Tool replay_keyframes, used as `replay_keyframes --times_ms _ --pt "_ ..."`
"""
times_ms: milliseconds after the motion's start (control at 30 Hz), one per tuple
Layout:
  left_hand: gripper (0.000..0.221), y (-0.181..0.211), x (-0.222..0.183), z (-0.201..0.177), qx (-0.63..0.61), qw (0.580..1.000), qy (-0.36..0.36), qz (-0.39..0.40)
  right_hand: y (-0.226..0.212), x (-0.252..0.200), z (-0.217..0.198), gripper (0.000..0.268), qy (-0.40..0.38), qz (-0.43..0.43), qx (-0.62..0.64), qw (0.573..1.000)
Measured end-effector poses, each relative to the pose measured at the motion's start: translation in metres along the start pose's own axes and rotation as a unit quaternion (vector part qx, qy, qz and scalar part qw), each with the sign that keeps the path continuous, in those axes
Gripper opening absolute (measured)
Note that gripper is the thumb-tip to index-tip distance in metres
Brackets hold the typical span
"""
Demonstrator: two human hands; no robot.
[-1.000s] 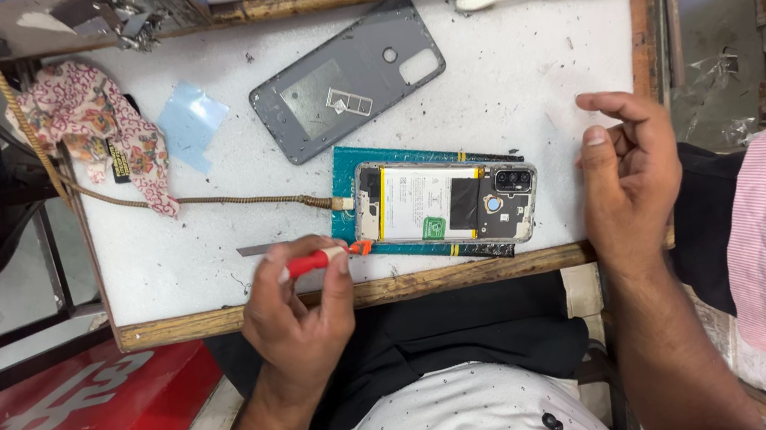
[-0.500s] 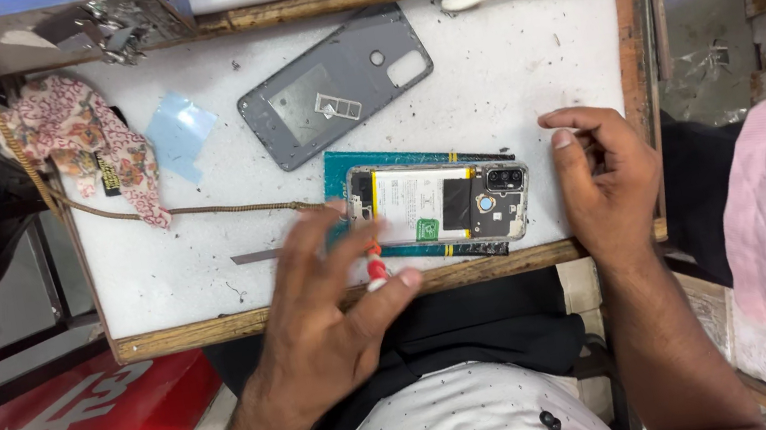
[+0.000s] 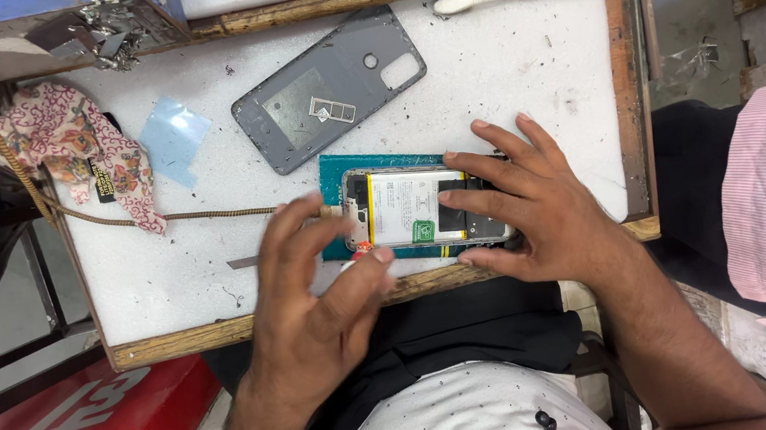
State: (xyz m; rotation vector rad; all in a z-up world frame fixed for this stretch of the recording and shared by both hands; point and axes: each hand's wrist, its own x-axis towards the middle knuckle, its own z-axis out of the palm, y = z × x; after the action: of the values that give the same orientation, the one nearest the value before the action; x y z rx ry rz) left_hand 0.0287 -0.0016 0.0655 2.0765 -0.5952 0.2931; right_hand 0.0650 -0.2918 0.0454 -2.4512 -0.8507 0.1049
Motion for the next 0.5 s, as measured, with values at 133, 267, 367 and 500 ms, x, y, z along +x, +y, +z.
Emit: replay_keyframes --times_ms 133,267,367,500 --pt "0.050 0.001 0.002 -0.004 -0.035 0.998 -0.043 -0.008 -0.007 0.004 0.000 0.062 0.015 0.013 -0.029 0.999" --pt "0.046 -0.001 0.003 -0.002 0.006 1.000 -0.003 0.008 -0.027 0.006 0.004 0.059 0.051 0.030 -0.049 0.997" --pt "0.048 -0.002 0.003 -0.004 -0.037 0.998 -0.041 -0.009 -0.036 0.009 0.006 0.059 0.066 0.046 -0.043 0.996" --pt "0.047 -0.002 0.006 -0.008 0.041 0.999 -0.009 0.017 -0.041 0.011 0.011 0.058 0.070 0.065 -0.061 0.994"
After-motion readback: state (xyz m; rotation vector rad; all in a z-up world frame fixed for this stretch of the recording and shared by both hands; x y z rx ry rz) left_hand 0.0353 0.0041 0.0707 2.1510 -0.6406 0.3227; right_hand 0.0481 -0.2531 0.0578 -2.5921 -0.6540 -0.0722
